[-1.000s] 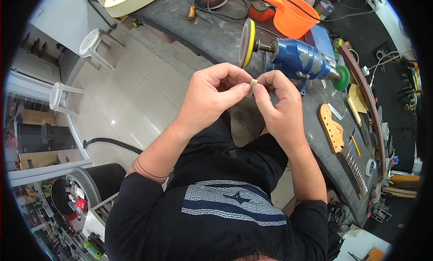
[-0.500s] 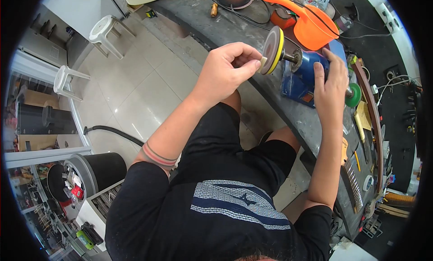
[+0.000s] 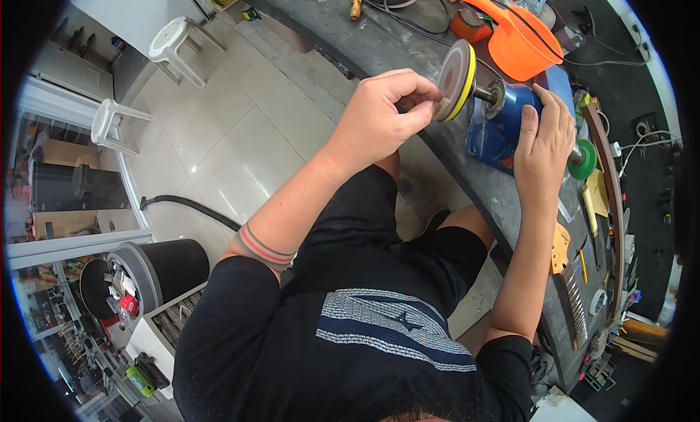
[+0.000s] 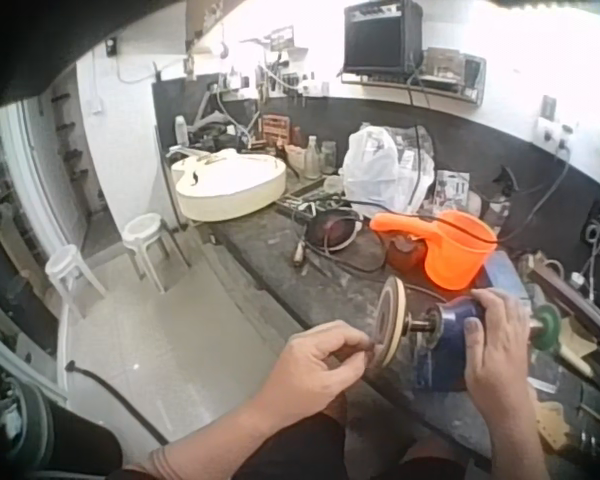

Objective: The person uses a saw to shape a small wooden piece, then uses a powered buffing wheel to polish it, and finally fits the piece onto a guitar neck.

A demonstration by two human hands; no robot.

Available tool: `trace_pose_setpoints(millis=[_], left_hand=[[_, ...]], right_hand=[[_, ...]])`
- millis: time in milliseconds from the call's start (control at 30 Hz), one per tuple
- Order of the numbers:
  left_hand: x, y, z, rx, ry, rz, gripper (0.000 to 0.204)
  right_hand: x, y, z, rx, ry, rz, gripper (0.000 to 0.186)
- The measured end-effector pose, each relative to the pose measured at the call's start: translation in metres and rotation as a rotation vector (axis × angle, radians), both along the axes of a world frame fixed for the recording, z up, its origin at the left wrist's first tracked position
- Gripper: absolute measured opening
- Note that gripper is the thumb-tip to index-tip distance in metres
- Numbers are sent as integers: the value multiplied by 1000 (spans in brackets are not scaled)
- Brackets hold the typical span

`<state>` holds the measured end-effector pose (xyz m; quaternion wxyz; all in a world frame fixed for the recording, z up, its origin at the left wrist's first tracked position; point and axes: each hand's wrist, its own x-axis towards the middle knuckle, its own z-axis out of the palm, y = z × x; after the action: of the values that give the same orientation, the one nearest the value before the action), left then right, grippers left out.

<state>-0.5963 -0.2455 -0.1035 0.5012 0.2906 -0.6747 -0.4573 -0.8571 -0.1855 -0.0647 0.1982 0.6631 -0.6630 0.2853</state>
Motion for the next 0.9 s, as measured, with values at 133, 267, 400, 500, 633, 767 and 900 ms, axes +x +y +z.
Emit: trace_pose_setpoints(millis=[133, 267, 400, 500, 633, 767, 900], left_hand=[[-2, 1, 1, -26, 9, 8, 8], [-2, 1, 2, -79, -6, 30, 7], [-2, 1, 1, -101, -32, 40, 8], [-1, 0, -2, -99, -37, 36, 9], [-1, -1, -4, -91, -32, 24, 10], [-2, -3, -5, -70, -42, 23, 11], [-2, -7, -5, -43, -55, 13, 11]], right_hand=[[-1, 0, -1, 4, 1, 4, 40], [-2, 0, -1, 1, 4, -2, 40], [-1, 0, -1, -2, 5, -2, 41], [0, -1, -1, -2, 10, -3, 41], [-1, 0, -2, -5, 15, 2, 40], [1, 0, -1, -5, 14, 0, 40], [1, -1, -1, -9, 16, -1, 39]])
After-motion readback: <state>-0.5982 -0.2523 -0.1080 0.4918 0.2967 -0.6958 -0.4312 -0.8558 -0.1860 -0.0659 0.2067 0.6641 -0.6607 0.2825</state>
